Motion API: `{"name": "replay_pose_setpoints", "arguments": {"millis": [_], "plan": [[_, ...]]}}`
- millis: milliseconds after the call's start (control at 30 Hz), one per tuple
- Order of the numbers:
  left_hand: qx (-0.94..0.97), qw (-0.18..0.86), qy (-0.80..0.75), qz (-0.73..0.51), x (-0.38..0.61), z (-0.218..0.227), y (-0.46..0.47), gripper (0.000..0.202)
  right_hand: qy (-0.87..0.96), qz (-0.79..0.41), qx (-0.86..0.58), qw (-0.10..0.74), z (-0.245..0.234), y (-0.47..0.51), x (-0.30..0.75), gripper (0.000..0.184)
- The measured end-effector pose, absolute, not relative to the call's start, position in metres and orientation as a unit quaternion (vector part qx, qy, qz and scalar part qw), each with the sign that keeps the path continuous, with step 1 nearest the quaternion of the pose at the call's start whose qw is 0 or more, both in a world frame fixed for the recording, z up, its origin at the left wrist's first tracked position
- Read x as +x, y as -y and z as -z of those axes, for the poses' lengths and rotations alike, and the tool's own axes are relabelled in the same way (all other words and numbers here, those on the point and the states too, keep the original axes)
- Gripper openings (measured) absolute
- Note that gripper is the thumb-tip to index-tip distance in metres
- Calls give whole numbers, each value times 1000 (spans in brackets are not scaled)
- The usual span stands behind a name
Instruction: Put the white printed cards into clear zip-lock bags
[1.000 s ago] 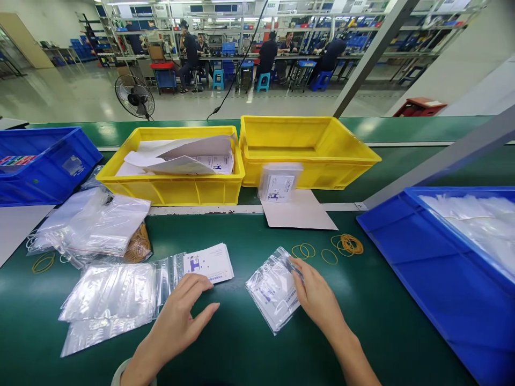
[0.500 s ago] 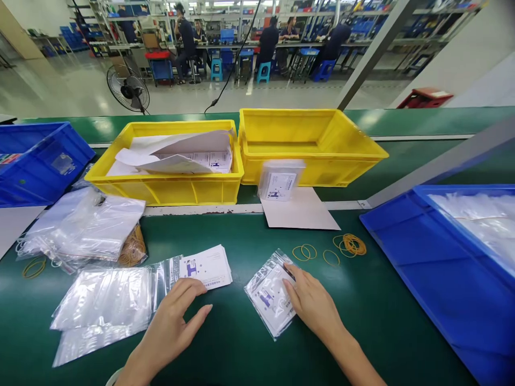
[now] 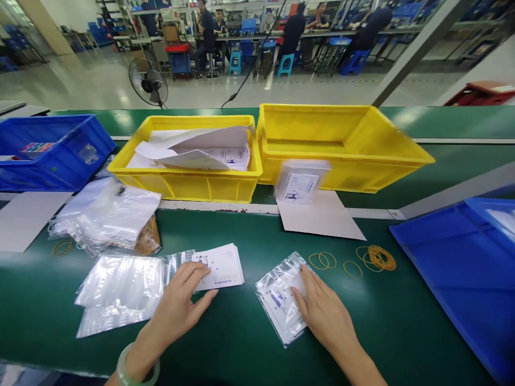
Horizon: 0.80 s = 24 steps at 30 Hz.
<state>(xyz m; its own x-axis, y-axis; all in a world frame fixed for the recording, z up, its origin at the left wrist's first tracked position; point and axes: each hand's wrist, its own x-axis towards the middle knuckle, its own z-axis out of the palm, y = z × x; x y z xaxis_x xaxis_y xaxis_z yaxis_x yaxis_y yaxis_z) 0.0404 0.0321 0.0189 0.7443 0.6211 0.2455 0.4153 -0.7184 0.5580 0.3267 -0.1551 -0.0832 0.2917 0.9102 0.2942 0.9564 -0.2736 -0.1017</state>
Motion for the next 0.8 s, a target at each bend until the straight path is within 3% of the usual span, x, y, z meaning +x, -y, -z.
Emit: {"name": "replay_pose_setpoints", "arguments": {"millis": [167,267,433,600,700,800], "plan": [[931,193,-277,-138,57,4,-42,79,577,72,-799,157,77,154,325,66],[935,215,-260,-108,63,8,-48,88,525,7,-816,244,68,148,307,60],[936,248,-218,-125,67,-5,-43,86,426,-217,-786,392,45,116,265,45],[947,217,-156,-176,67,-10,-21,72,338,-424,-687,485,26,84,239,40],[932,181,-208,-235,52,-6,-12,64,224,-467,-679,520,24,85,239,47],[862,182,-379,-283,26,4,-10,27,128,-504,-685,510,32,97,258,69]]}}
